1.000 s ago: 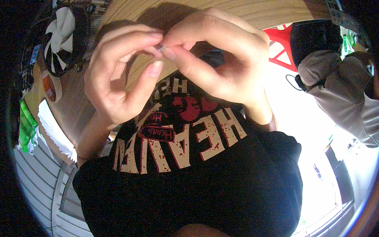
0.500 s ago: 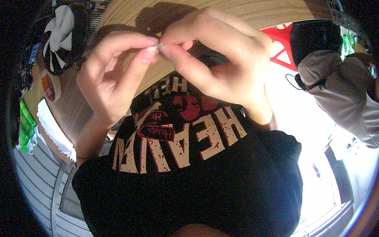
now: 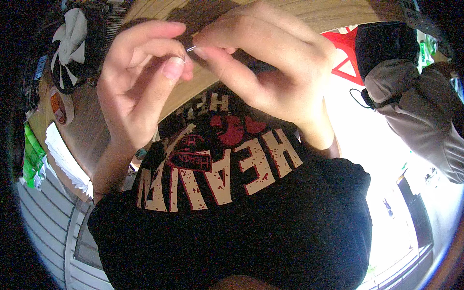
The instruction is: The person manipulates a very small electronic component with both hands, using their fingernails to pick at it and peel back a tiny layer of material.
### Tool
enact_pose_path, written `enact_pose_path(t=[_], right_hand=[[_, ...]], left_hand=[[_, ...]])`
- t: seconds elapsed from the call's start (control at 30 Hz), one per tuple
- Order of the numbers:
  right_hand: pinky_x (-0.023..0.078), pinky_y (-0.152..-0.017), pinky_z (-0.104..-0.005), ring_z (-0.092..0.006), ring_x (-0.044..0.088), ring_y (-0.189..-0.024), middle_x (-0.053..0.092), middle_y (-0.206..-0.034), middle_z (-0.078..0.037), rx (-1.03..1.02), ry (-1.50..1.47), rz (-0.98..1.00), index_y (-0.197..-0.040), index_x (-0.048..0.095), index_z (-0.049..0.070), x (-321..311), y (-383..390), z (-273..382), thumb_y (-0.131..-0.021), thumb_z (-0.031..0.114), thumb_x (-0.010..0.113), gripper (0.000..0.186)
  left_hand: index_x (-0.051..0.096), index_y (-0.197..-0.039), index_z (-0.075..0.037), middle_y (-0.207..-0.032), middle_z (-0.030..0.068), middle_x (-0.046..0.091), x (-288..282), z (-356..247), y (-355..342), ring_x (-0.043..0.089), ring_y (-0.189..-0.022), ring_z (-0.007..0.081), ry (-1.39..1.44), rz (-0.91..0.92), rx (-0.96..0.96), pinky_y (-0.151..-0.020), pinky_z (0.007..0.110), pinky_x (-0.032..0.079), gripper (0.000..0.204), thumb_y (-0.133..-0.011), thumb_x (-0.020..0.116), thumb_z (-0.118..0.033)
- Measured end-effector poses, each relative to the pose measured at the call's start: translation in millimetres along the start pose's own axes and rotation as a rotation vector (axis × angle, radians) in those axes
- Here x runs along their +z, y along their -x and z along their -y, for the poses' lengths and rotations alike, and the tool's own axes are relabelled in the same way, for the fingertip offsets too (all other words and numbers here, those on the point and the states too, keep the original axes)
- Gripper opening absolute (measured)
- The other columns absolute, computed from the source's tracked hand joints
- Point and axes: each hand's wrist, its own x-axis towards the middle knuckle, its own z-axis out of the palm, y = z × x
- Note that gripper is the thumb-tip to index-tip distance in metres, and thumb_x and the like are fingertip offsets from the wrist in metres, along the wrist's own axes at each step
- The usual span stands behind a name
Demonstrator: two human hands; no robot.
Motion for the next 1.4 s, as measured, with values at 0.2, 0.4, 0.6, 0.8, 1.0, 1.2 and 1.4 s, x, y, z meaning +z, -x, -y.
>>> enact_pose_path(t=[0.2, 0.4, 0.6, 0.8, 1.0, 1.2, 1.4], right_hand=[[0.046, -0.057, -0.0256, -0.0196, 0.060, -0.065, 0.064, -0.076, -0.014, -0.096, -0.071, -0.036, -0.080, 0.061, -0.005, 3.8, 1.6, -6.4, -0.066, -0.007, 0.068, 0.016], [0.045, -0.053, -0.0243, -0.0196, 0.060, -0.063, 0.063, -0.076, -0.015, -0.088, -0.078, -0.045, -0.081, 0.061, -0.005, 6.8, 2.8, -5.6, -0.065, -0.007, 0.069, 0.018], [0.044, -0.052, -0.0250, -0.0195, 0.060, -0.063, 0.063, -0.076, -0.015, -0.166, -0.017, -0.020, -0.080, 0.063, -0.005, 5.5, -1.6, -0.7, -0.063, -0.007, 0.070, 0.019], [0.044, -0.052, -0.0247, -0.0195, 0.059, -0.062, 0.063, -0.075, -0.015, -0.092, -0.014, 0.008, -0.080, 0.063, -0.005, -0.3, -3.7, 4.4, -0.063, -0.007, 0.070, 0.018], [0.044, -0.053, -0.0244, -0.0188, 0.058, -0.062, 0.064, -0.074, -0.015, -0.067, -0.051, 0.054, -0.079, 0.063, -0.005, -2.4, -4.2, 4.6, -0.062, -0.007, 0.069, 0.018], [0.043, -0.052, -0.0243, -0.0179, 0.057, -0.061, 0.064, -0.075, -0.015, -0.066, -0.095, 0.150, -0.079, 0.064, -0.005, -11.0, -8.5, 2.8, -0.063, -0.007, 0.068, 0.016], [0.042, -0.050, -0.0238, -0.0178, 0.055, -0.060, 0.064, -0.077, -0.014, -0.099, -0.108, 0.172, -0.080, 0.065, -0.006, -13.5, -8.1, -2.0, -0.066, -0.004, 0.067, 0.015]], left_hand=[[0.035, -0.115, 0.004, -0.080, 0.0090, 0.056, -2.9, -0.6, -4.5, 0.054, -0.071, 0.0127, 0.331, 0.066, -0.126, -0.068, 0.024, 0.043, 0.035, -0.084, 0.050, -0.001], [0.032, -0.108, 0.000, -0.081, 0.0102, 0.057, -11.3, -13.9, -10.2, 0.056, -0.076, 0.0139, 0.671, 0.063, -0.454, -0.069, 0.027, 0.046, 0.036, -0.080, 0.054, 0.004], [0.029, -0.108, -0.001, -0.083, 0.0129, 0.057, -13.6, -9.4, -5.9, 0.056, -0.079, 0.0168, 0.575, 0.088, -0.371, -0.072, 0.032, 0.047, 0.037, -0.081, 0.054, 0.003], [0.030, -0.109, 0.000, -0.083, 0.0121, 0.057, -11.4, -8.3, -8.4, 0.056, -0.078, 0.0162, 0.546, 0.126, -0.368, -0.071, 0.030, 0.046, 0.037, -0.081, 0.054, 0.002], [0.031, -0.109, 0.000, -0.082, 0.0113, 0.057, -13.2, -8.5, -7.4, 0.055, -0.076, 0.0157, 0.617, 0.143, -0.517, -0.070, 0.028, 0.046, 0.036, -0.082, 0.054, 0.001], [0.031, -0.111, 0.002, -0.078, 0.0078, 0.057, -6.3, -0.1, -2.0, 0.055, -0.070, 0.0120, 0.317, 0.137, -0.245, -0.067, 0.023, 0.044, 0.034, -0.083, 0.050, 0.002], [0.032, -0.111, 0.003, -0.078, 0.0079, 0.057, -5.6, -0.5, -2.8, 0.055, -0.069, 0.0117, 0.263, 0.127, -0.245, -0.066, 0.024, 0.045, 0.033, -0.083, 0.050, 0.003]])
